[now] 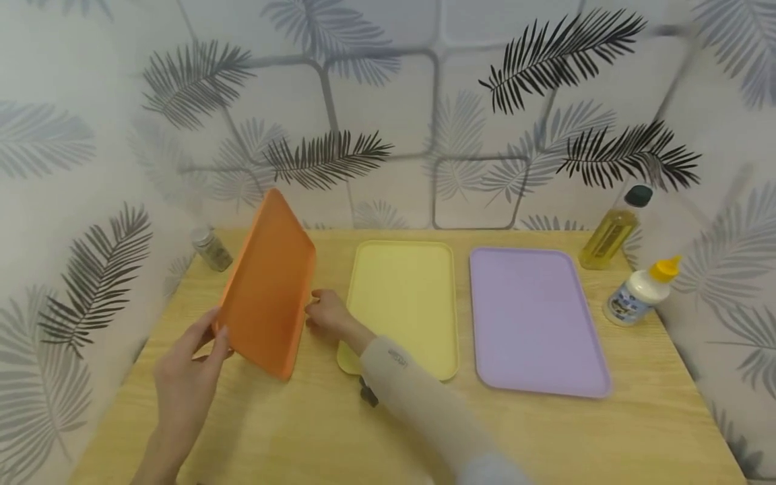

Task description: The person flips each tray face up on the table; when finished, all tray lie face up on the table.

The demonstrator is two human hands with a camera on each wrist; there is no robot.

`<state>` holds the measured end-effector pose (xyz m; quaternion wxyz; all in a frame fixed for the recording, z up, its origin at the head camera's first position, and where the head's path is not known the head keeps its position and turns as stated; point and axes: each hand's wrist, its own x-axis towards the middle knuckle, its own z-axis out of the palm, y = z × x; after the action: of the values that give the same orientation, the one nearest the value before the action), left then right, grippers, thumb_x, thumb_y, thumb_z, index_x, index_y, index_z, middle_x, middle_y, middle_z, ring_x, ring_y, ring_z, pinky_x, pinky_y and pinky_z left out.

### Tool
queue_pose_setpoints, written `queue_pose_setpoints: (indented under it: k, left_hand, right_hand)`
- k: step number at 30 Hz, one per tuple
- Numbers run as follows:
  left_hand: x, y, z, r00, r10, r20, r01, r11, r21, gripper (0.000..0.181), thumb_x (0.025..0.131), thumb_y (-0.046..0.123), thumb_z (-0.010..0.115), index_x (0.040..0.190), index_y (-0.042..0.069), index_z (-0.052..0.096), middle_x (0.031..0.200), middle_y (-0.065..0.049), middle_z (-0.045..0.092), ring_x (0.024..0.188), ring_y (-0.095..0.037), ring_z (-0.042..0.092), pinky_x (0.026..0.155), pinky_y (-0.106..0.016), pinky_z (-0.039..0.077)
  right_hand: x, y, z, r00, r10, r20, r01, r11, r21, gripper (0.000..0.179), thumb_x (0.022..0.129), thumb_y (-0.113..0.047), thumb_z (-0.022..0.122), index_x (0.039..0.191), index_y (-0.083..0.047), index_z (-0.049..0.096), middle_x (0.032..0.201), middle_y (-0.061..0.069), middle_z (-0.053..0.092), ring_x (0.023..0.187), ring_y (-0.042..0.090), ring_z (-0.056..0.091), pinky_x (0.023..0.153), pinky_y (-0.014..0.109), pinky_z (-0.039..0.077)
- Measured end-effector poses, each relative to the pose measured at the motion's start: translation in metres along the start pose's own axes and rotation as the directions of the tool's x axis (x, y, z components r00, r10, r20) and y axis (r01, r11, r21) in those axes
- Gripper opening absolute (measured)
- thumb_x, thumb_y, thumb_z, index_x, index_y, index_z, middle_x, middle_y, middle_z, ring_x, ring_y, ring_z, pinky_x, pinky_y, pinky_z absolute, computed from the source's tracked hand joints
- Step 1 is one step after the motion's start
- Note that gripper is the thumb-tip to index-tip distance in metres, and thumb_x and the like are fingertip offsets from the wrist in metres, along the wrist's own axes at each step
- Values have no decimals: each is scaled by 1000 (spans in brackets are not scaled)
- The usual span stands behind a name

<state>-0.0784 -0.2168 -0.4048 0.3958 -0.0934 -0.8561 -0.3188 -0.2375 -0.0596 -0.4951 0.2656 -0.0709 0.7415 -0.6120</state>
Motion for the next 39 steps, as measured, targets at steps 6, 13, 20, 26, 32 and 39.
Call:
queue_pose_setpoints:
  k: [6,13,20,26,32,39]
  left_hand:
    - [2,-7,-3,990,-144,9,144,986,-87,35,84,-11,65,119,-5,64,97,-22,69,80,-32,70,58,-8,50]
    - [3,-20,-7,961,-276,25,275,938,-211,39,86,-11,63,124,-4,62,99,-24,68,83,-5,67,55,-17,54]
    - [10,-24,-17,874,-471,117,485,829,-279,37,92,-3,60,129,2,61,102,-20,64,82,-2,65,59,-24,57]
    - [11,-38,-26,745,-644,177,661,674,-329,39,93,-1,58,132,3,57,101,-14,58,80,-5,67,61,-29,58]
    - [14,-50,-35,654,-725,217,734,538,-416,40,93,-2,58,133,-1,55,96,-12,56,77,-12,66,63,-33,58]
    - [16,-63,-43,608,-750,261,757,448,-476,44,93,-1,59,136,-2,51,92,-10,58,79,-15,69,66,-37,58]
  right_hand:
    - [0,-3,1,1000,-7,-29,8,1000,9,61,95,-3,50,148,8,23,131,28,53,99,36,66,79,43,57]
    - [5,1,-1,999,-5,-39,7,999,52,67,93,0,52,150,6,18,136,30,48,102,37,65,81,45,56]
    - [-1,-2,-6,999,10,-41,-4,990,140,78,89,8,57,151,6,11,126,30,54,93,40,67,79,46,56]
    - [3,2,-7,997,53,-48,-46,988,147,77,83,12,60,147,13,17,101,26,68,81,35,70,73,42,58]
    - [4,3,-10,996,72,-48,-61,978,197,67,83,17,60,143,14,29,110,27,65,83,30,70,69,38,59]
    - [3,-2,-15,994,113,-15,-103,950,294,64,83,14,63,142,3,42,116,23,64,86,26,70,74,42,58]
